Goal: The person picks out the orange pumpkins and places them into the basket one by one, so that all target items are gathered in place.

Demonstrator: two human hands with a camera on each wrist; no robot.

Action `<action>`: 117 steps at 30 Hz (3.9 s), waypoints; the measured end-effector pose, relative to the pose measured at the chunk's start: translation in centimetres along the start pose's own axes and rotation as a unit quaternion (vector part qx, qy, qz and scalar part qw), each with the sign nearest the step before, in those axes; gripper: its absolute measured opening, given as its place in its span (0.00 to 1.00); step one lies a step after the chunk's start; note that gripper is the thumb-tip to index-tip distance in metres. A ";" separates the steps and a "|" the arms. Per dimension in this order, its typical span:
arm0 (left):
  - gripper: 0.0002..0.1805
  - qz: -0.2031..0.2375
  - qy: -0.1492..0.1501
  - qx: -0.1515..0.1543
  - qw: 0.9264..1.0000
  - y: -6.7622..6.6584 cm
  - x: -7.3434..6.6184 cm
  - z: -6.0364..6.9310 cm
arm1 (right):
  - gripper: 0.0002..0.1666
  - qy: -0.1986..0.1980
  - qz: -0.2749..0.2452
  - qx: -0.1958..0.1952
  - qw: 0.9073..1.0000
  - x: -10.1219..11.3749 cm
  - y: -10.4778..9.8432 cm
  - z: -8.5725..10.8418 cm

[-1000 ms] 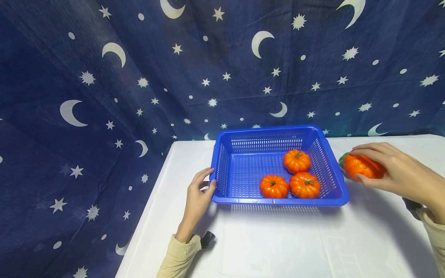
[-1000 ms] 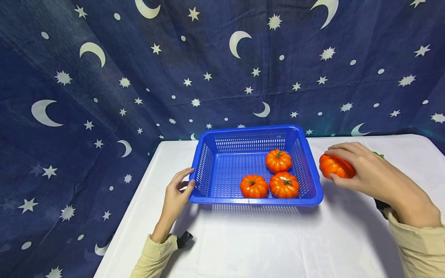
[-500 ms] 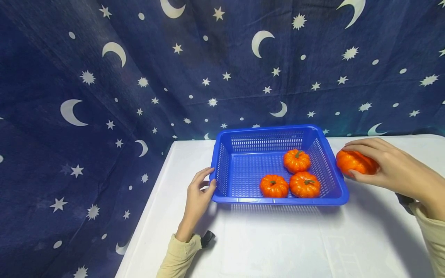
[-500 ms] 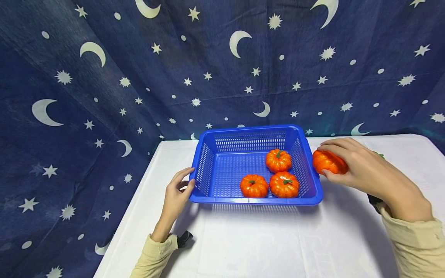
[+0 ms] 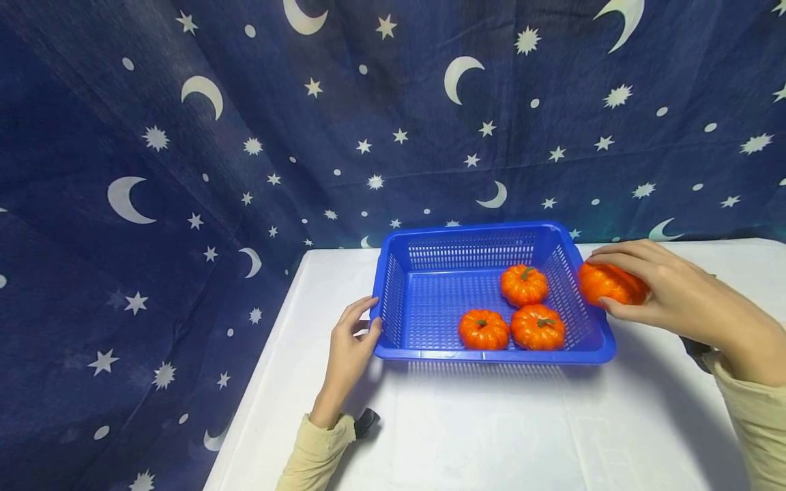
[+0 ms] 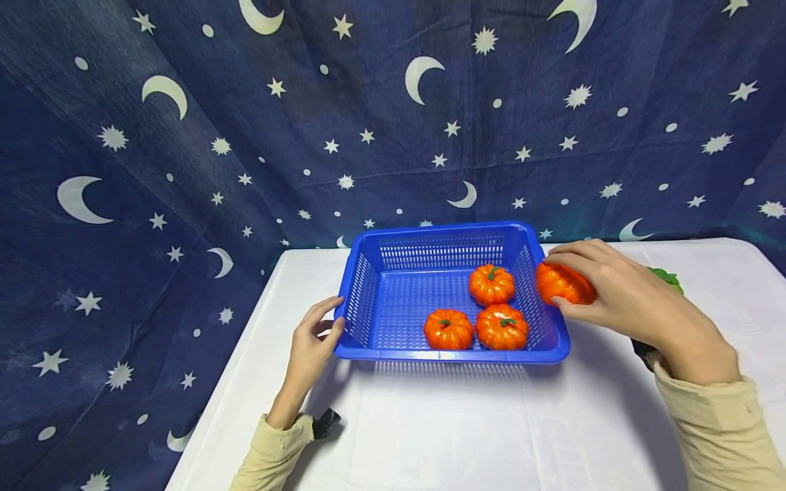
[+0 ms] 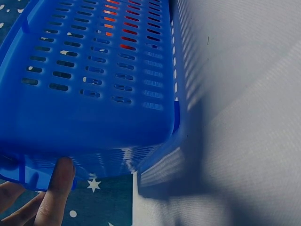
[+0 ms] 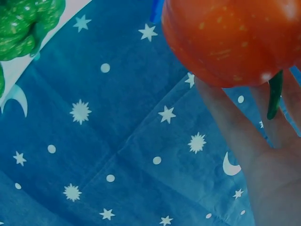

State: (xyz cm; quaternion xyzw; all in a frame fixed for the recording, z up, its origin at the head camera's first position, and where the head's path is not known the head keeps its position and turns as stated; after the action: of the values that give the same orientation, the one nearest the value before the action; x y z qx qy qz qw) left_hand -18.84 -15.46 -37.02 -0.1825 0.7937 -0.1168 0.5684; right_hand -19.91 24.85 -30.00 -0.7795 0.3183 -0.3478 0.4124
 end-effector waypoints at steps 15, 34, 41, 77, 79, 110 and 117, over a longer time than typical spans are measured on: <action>0.19 0.002 -0.004 0.002 1.000 0.0 0.0 0.0 | 0.34 -0.012 0.007 0.007 1.000 2.0 0.6 -1.9; 0.19 0.007 -0.007 0.001 1.000 0.0 0.3 0.1 | 0.33 -0.043 -0.026 0.021 0.999 3.1 2.3 -3.1; 0.20 0.002 -0.006 0.003 1.000 0.1 0.2 0.0 | 0.33 -0.059 -0.019 0.015 0.998 3.7 2.6 -3.4; 0.19 0.004 -0.005 0.003 1.000 0.1 0.2 0.0 | 0.27 -0.051 -0.044 0.085 0.994 5.0 6.1 -5.9; 0.19 0.004 -0.005 0.003 1.000 0.1 0.2 0.0 | 0.26 -0.044 -0.045 0.094 0.994 5.0 6.3 -6.0; 0.19 0.005 -0.004 0.002 1.000 0.0 0.1 -0.1 | 0.25 -0.042 -0.045 0.139 0.988 5.7 9.4 -8.1; 0.19 0.005 -0.009 0.002 1.000 0.1 0.1 0.0 | 0.25 -0.038 -0.053 0.154 0.986 5.9 10.0 -8.4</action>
State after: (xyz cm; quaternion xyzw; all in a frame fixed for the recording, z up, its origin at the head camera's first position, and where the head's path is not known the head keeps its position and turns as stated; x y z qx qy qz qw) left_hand -18.91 -15.42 -37.18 -0.1784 0.7892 -0.1140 0.5765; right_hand -25.53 12.14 -33.44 -0.7349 0.2033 -0.3843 0.5205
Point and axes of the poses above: each hand's wrist, its own z-axis away from the middle knuckle, its own y-axis out of the palm, x = y × z, the point moved 8 cm from there along -z, towards the middle knuckle, and after that the axes turned 3 degrees about y, right-handed, at the moved point
